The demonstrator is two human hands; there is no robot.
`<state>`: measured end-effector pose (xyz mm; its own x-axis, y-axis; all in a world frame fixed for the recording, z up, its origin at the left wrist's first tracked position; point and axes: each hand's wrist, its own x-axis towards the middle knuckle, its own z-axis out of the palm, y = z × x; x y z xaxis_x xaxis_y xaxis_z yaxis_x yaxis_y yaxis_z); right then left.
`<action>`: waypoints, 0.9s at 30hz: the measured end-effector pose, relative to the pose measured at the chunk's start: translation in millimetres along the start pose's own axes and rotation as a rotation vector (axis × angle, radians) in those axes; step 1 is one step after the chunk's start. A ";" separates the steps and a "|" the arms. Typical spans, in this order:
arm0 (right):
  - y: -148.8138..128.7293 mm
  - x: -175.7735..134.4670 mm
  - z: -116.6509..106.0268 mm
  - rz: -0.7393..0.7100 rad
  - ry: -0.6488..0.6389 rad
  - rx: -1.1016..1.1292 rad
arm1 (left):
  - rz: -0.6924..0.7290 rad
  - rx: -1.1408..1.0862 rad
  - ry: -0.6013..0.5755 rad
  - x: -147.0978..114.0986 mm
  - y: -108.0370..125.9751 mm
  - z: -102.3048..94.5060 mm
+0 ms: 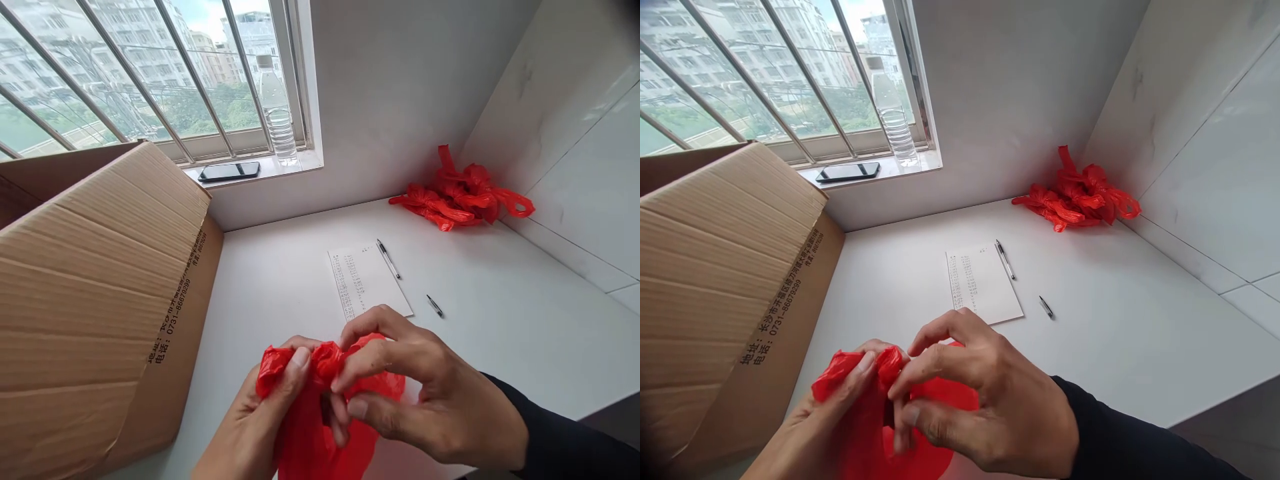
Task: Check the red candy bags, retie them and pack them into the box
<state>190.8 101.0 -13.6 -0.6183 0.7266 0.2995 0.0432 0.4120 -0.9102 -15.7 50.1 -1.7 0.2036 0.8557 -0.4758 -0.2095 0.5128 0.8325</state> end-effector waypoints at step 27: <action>28.1 16.8 13.4 0.388 -0.188 0.487 | 1.162 1.231 0.423 3.5 -44.1 -18.4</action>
<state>171.1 117.4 -38.0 -0.7578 0.6460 -0.0921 -0.0426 -0.1898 -0.9809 -23.4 31.8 -45.3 0.2034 0.7689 0.6061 0.7748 -0.5049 0.3806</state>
